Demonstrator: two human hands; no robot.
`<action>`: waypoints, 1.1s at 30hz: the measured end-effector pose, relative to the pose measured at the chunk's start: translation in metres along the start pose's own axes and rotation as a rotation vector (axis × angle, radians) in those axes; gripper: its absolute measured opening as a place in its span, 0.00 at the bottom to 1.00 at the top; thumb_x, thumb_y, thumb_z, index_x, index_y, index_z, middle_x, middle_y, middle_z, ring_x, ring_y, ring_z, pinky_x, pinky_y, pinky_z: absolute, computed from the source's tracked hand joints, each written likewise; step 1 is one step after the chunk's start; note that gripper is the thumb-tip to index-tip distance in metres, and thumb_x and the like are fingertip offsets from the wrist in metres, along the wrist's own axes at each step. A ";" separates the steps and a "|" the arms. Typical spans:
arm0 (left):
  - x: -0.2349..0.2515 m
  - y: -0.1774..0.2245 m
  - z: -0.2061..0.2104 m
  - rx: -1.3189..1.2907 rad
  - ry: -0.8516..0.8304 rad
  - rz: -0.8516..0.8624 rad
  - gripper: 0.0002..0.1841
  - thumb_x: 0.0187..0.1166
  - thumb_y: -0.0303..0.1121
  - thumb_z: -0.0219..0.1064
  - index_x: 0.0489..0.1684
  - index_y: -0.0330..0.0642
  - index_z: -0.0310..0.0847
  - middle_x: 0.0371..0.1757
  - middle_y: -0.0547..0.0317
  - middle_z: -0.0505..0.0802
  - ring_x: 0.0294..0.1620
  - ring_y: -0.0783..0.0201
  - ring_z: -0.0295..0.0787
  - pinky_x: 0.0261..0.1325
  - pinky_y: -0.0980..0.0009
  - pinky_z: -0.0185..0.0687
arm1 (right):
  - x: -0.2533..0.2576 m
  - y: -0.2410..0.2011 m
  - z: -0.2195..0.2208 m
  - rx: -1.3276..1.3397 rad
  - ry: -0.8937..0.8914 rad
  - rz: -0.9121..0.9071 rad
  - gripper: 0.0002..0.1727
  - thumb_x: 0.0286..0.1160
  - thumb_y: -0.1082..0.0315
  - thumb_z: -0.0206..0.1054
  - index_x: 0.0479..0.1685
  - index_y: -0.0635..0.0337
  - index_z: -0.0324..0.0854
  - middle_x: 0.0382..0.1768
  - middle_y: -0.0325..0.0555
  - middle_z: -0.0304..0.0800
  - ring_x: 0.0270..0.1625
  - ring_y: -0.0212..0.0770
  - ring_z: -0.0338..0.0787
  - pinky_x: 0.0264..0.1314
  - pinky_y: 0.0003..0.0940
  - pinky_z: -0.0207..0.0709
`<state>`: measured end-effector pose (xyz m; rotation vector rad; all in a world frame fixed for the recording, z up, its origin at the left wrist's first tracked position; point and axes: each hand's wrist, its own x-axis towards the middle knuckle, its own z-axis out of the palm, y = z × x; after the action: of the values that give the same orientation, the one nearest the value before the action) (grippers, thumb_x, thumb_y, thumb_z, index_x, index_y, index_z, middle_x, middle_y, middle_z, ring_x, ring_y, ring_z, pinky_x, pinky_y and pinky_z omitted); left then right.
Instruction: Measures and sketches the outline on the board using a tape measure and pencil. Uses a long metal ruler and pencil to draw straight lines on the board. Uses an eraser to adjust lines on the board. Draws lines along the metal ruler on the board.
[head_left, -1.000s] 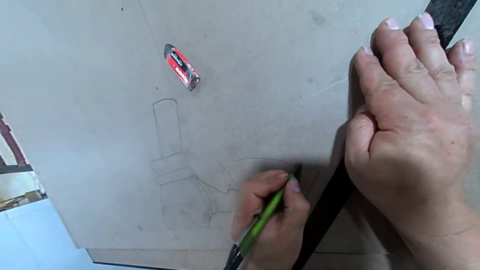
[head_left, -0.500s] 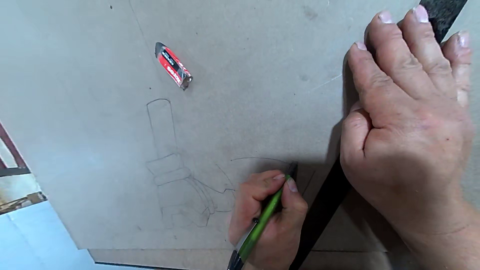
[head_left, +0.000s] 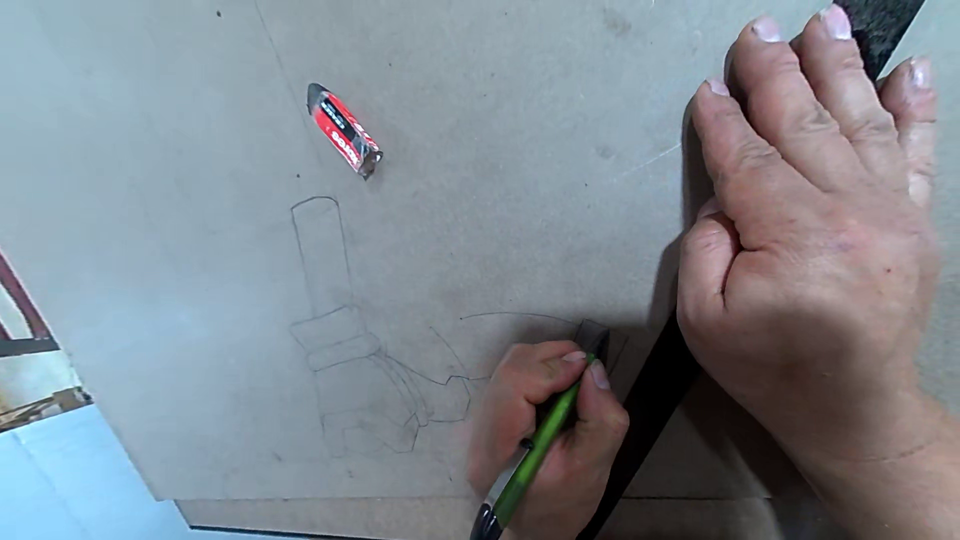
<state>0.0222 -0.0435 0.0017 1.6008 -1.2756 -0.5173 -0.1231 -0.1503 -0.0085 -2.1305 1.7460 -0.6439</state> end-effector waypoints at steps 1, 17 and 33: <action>0.000 0.000 0.000 -0.005 -0.004 0.006 0.05 0.69 0.27 0.76 0.38 0.40 0.87 0.41 0.61 0.94 0.40 0.70 0.92 0.37 0.79 0.91 | 0.000 0.000 0.000 -0.001 0.000 0.001 0.30 0.83 0.64 0.44 0.84 0.53 0.74 0.89 0.47 0.66 0.94 0.51 0.57 0.96 0.64 0.38; 0.002 -0.001 -0.007 -0.058 -0.105 -0.006 0.03 0.72 0.29 0.75 0.36 0.44 0.86 0.40 0.62 0.94 0.41 0.68 0.93 0.40 0.76 0.92 | 0.000 0.000 0.000 -0.010 -0.013 0.000 0.30 0.84 0.64 0.44 0.84 0.53 0.75 0.89 0.46 0.67 0.94 0.52 0.58 0.95 0.65 0.38; 0.100 -0.046 -0.069 -0.241 -0.896 0.118 0.05 0.67 0.25 0.75 0.33 0.41 0.83 0.34 0.60 0.93 0.32 0.69 0.90 0.32 0.76 0.87 | -0.002 0.001 0.006 0.004 -0.023 0.066 0.31 0.83 0.58 0.43 0.83 0.45 0.76 0.80 0.41 0.80 0.87 0.48 0.70 0.91 0.60 0.48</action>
<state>0.1350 -0.1065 0.0142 1.0862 -1.8430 -1.3480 -0.1210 -0.1492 -0.0146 -2.0598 1.7936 -0.6026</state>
